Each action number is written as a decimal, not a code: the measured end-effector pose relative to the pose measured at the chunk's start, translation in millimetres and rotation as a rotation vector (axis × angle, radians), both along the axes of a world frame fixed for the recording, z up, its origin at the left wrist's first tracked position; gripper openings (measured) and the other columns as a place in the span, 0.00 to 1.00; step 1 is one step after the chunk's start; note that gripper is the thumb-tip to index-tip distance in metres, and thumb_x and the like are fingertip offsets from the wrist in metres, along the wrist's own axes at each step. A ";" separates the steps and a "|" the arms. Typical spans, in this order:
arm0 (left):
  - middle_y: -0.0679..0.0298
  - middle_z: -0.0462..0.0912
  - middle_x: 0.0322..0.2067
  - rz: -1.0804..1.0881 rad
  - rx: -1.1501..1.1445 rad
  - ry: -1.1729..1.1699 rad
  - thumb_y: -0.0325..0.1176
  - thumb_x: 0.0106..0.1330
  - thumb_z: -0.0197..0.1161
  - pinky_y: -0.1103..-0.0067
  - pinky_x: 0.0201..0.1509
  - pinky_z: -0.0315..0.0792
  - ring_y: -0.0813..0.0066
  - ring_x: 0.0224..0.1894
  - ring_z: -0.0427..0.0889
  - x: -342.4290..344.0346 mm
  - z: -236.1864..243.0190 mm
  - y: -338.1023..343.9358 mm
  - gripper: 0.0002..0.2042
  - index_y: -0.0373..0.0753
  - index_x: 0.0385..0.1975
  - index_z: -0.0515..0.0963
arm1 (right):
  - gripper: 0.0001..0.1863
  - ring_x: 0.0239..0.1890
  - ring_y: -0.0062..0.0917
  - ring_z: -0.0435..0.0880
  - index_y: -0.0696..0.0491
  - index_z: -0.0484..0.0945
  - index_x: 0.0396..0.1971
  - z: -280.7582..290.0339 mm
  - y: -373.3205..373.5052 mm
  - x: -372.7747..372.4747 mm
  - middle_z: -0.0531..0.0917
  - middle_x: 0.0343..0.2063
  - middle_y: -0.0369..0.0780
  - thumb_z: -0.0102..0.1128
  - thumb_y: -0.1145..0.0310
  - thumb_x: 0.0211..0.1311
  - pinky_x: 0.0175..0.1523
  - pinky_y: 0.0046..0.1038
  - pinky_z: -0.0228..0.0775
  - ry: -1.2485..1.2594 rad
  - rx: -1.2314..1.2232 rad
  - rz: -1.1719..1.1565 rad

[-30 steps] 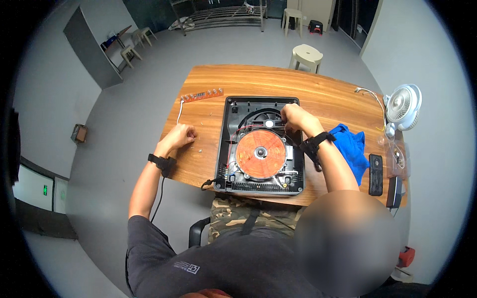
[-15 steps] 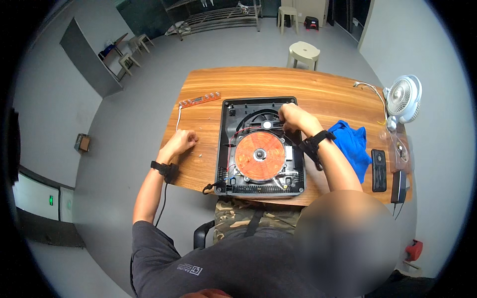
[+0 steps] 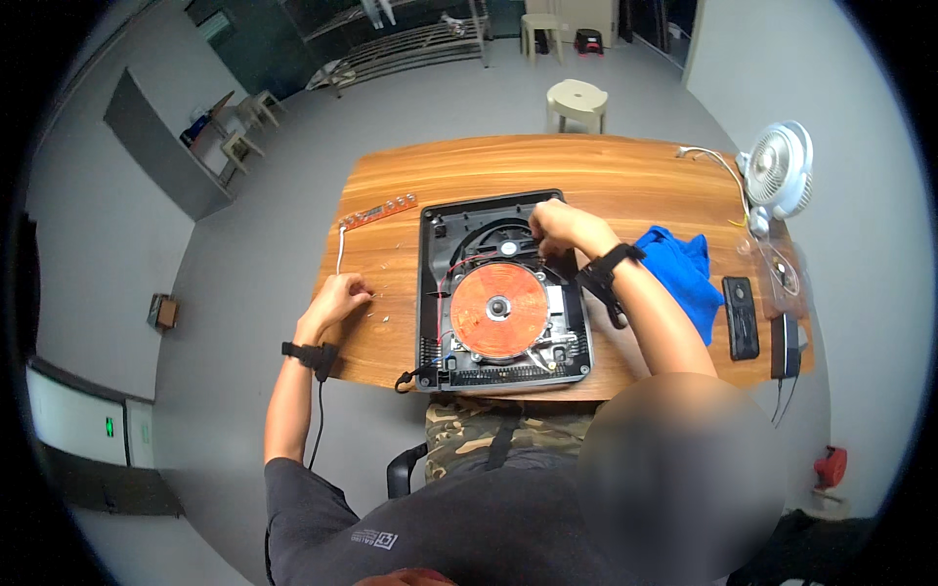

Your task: The person repairs a disassembled electronic device on a wooden table. They use a screwdriver to tighten screws on the internal components, wipe parts with a blue cloth, and reattach a fan-like component.

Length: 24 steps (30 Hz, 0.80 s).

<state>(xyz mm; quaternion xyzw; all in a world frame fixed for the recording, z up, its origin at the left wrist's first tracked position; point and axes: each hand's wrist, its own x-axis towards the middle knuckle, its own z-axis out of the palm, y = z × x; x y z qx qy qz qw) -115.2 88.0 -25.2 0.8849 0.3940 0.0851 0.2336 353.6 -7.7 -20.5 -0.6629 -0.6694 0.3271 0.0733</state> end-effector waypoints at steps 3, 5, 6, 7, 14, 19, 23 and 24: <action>0.53 0.89 0.33 0.051 -0.057 0.033 0.27 0.62 0.68 0.71 0.47 0.80 0.61 0.39 0.89 1.6 12.3 -8.5 0.08 0.31 0.38 0.84 | 0.14 0.29 0.31 0.90 0.60 0.82 0.33 -3.5 0.5 0.5 0.87 0.27 0.46 0.78 0.77 0.47 0.32 0.33 0.81 -0.157 0.220 0.222; 0.53 0.89 0.34 0.055 -0.056 0.029 0.28 0.63 0.68 0.71 0.46 0.80 0.61 0.39 0.89 2.2 15.0 -12.5 0.08 0.31 0.38 0.84 | 0.18 0.36 0.40 0.88 0.58 0.82 0.33 1.3 -1.4 -8.2 0.87 0.29 0.46 0.80 0.75 0.40 0.38 0.36 0.80 -0.101 0.152 0.118; 0.53 0.89 0.34 0.056 -0.048 0.040 0.28 0.63 0.68 0.71 0.46 0.80 0.61 0.39 0.89 5.8 15.9 -13.8 0.08 0.31 0.38 0.84 | 0.17 0.35 0.39 0.89 0.58 0.82 0.33 4.8 -1.7 -8.2 0.87 0.29 0.46 0.80 0.75 0.40 0.38 0.36 0.80 -0.106 0.123 0.098; 0.53 0.89 0.34 0.061 -0.039 0.058 0.28 0.63 0.68 0.71 0.46 0.80 0.62 0.39 0.89 7.0 18.2 -15.3 0.08 0.31 0.37 0.84 | 0.17 0.35 0.39 0.89 0.58 0.82 0.33 7.1 -1.8 -9.6 0.87 0.29 0.46 0.79 0.75 0.41 0.37 0.36 0.80 -0.103 0.096 0.081; 0.53 0.88 0.34 -0.002 -0.019 -0.003 0.30 0.65 0.68 0.71 0.46 0.80 0.62 0.38 0.88 23.8 31.8 -25.3 0.09 0.30 0.38 0.84 | 0.18 0.33 0.34 0.90 0.58 0.80 0.35 -1.3 1.9 -2.5 0.87 0.28 0.45 0.79 0.75 0.45 0.34 0.33 0.81 -0.095 0.075 0.094; 0.50 0.88 0.37 -0.047 -0.009 0.017 0.32 0.68 0.66 0.69 0.46 0.80 0.58 0.39 0.88 27.3 43.8 -34.0 0.10 0.31 0.40 0.84 | 0.18 0.30 0.31 0.90 0.59 0.79 0.36 -3.8 3.9 3.1 0.87 0.27 0.44 0.80 0.73 0.48 0.33 0.30 0.81 0.011 0.009 0.084; 0.51 0.87 0.36 -0.048 0.004 0.010 0.32 0.68 0.65 0.69 0.45 0.79 0.58 0.38 0.87 31.1 47.7 -36.2 0.10 0.31 0.40 0.84 | 0.19 0.30 0.29 0.90 0.59 0.80 0.39 -9.9 2.3 11.1 0.87 0.27 0.43 0.80 0.71 0.50 0.33 0.29 0.81 0.079 0.013 0.079; 0.51 0.87 0.35 -0.048 0.003 -0.006 0.32 0.68 0.65 0.69 0.45 0.79 0.58 0.38 0.87 33.1 49.2 -38.2 0.10 0.31 0.40 0.84 | 0.19 0.30 0.28 0.90 0.59 0.80 0.40 -10.7 2.0 12.2 0.87 0.27 0.43 0.80 0.71 0.51 0.33 0.29 0.82 0.082 0.012 0.079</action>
